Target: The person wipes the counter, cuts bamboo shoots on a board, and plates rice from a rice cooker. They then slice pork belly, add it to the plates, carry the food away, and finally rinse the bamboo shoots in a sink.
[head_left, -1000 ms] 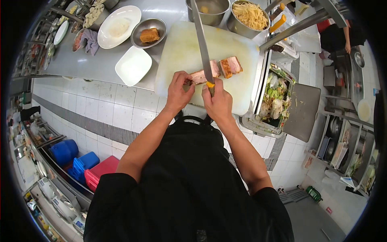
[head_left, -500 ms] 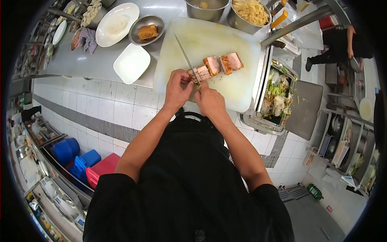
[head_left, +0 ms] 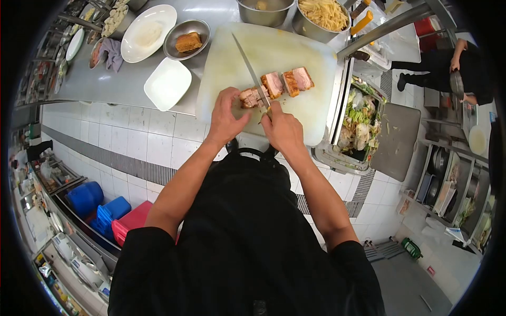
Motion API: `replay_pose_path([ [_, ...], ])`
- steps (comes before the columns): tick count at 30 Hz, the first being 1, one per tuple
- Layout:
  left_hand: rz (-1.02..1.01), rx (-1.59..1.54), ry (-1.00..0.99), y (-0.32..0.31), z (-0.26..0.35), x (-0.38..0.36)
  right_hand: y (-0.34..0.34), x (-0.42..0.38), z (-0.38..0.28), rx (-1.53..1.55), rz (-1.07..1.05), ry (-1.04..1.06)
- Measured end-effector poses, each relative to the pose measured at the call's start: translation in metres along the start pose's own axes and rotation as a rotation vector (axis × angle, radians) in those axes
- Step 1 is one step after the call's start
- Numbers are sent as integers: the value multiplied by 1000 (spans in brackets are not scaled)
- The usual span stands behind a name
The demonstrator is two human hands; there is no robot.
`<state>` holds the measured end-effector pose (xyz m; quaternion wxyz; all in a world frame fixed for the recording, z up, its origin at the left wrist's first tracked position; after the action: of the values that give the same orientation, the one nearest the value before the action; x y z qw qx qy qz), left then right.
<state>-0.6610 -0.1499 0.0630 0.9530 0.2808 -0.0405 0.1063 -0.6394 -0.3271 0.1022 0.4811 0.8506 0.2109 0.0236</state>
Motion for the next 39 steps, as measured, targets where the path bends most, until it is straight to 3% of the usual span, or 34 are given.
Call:
replay_pose_path([
  [1,0,-2,-2,0,7,6,9,-3,-3,57,0,-26],
  [3,94,361,-254,-4,32,17,19,-9,-1,112,60,-41],
  [4,93,360,-256,-11,32,22,24,-12,2,168,122,-55],
  [7,-159,449,-200,-38,20,38,30,-18,17,183,144,-97],
  [10,-191,363,-136,-22,2,34,37,-28,30,196,148,-139],
  [13,-90,526,-155,15,7,23,37,-36,41,218,149,-151],
  [17,-9,522,-221,-13,65,48,36,-34,42,238,158,-132],
  [19,-274,659,28,-41,72,70,32,-26,41,225,92,-147],
  [20,-273,659,27,-40,77,79,29,-23,45,225,93,-146],
  [22,-598,799,128,-47,76,89,20,-18,54,159,57,-135],
  [23,-601,802,123,-48,64,91,21,-17,57,162,61,-138],
  [25,-634,606,-407,-48,48,79,25,-21,65,82,127,-174],
  [26,-637,606,-403,-43,44,76,28,-25,61,83,123,-174],
  [28,-372,396,-537,-26,51,69,34,-32,48,143,131,-138],
  [29,-379,396,-538,-21,58,61,31,-32,43,147,131,-144],
  [31,-279,576,-184,-5,57,52,20,-29,26,129,85,-63],
  [34,-288,802,-178,-16,54,40,2,-25,15,151,120,-66],
  [38,-356,770,-170,-19,57,38,-3,-25,14,133,152,-61],
  [39,-278,731,-211,-17,60,37,-3,-27,15,131,149,-66],
])
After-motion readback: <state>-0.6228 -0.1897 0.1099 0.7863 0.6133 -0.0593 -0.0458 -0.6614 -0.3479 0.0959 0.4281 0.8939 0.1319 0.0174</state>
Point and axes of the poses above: each hand's wrist, its own x-axis towards the middle knuckle, its own y-axis out of the back of the hand, z = x × y, the point moved 4 cm from there along x, towards the middle knuckle, and after that the axes turned 5 degrees about y, right-handed, at the moved point
